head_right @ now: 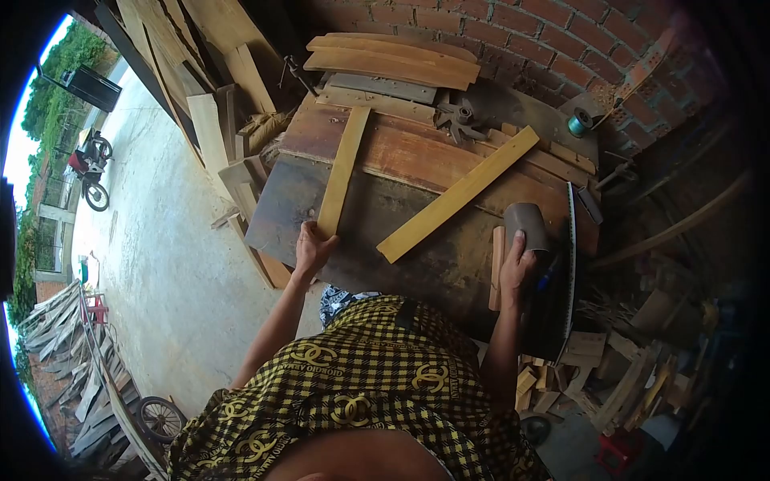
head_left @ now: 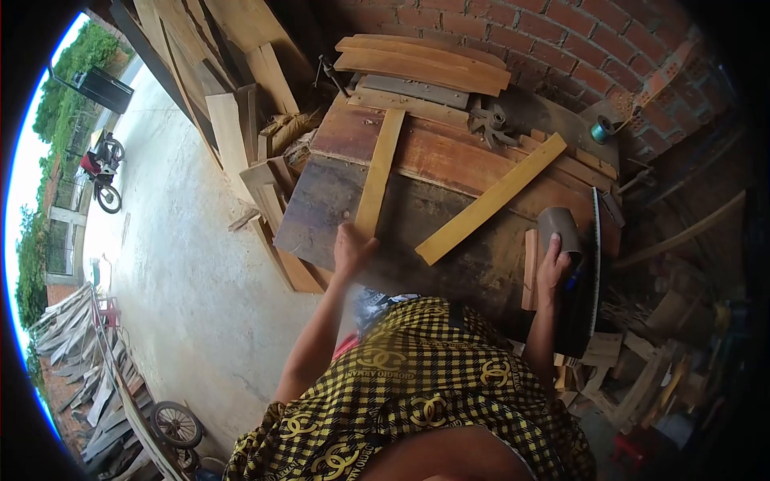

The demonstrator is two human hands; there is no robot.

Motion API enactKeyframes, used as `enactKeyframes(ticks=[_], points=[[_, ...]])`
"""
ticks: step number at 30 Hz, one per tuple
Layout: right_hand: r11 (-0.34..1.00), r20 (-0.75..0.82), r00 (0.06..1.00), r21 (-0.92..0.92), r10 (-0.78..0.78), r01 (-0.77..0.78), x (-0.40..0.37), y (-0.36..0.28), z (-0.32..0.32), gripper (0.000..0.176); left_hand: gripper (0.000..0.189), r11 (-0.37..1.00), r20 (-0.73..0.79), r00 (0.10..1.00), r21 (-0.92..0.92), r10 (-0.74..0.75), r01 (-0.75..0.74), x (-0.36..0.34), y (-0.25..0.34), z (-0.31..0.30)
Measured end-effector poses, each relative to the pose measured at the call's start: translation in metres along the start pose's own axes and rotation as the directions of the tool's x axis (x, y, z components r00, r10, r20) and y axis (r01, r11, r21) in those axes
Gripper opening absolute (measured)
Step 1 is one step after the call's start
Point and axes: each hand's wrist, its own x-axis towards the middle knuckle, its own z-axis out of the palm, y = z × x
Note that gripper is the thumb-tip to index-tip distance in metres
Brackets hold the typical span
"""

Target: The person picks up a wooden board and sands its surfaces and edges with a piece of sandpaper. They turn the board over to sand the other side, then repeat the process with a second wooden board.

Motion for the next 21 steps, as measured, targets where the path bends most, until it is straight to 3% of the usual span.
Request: enactKeyframes(ticks=[2, 3, 5, 8, 11, 17, 19, 20, 21], points=[[1.000, 0.048, 0.999, 0.001, 0.017, -0.017, -0.003, -0.015, -0.003, 0.043, 0.049, 0.933, 0.179, 0.967, -0.278, -0.184, 0.229, 0.002, -0.014, 0.006], [1.000, 0.043, 0.999, 0.001, 0.020, -0.020, -0.004, -0.016, -0.003, 0.043, 0.049, 0.934, 0.181, 0.967, -0.277, -0.179, 0.225, -0.001, -0.006, -0.002], [1.000, 0.048, 0.999, 0.024, 0.000, -0.001, -0.004, -0.016, -0.003, 0.041, 0.041, 0.683, 0.523, 0.844, -0.576, -0.115, 0.450, -0.009, 0.025, -0.032], [0.997, 0.002, 0.998, 0.046, -0.055, 0.055, -0.006, -0.018, -0.002, 0.044, 0.032, 0.650, 0.527, 0.850, -0.647, 0.001, 0.400, -0.026, 0.039, -0.057], [0.997, -0.005, 0.999, 0.053, -0.053, 0.053, -0.010, -0.013, 0.001, 0.042, 0.040, 0.713, 0.580, 0.814, -0.580, 0.022, 0.394, -0.046, 0.040, -0.072], [0.987, 0.070, 0.994, 0.144, -0.081, 0.070, -0.010, -0.035, 0.019, 0.042, 0.046, 0.811, 0.597, 0.791, -0.392, -0.135, 0.434, -0.062, 0.052, -0.060], [0.982, 0.110, 0.990, 0.176, -0.093, 0.073, -0.010, -0.052, 0.028, 0.040, 0.043, 0.728, 0.591, 0.796, -0.487, -0.133, 0.483, -0.062, 0.064, -0.065], [0.988, 0.201, 0.970, 0.102, -0.139, 0.120, -0.011, -0.070, 0.029, 0.037, 0.043, 0.724, 0.592, 0.795, -0.489, -0.134, 0.487, -0.061, 0.063, -0.066], [0.984, 0.296, 0.939, 0.031, -0.175, 0.173, -0.014, -0.088, 0.033, 0.034, 0.040, 0.612, 0.618, 0.780, -0.583, -0.094, 0.535, -0.059, 0.060, -0.068]])
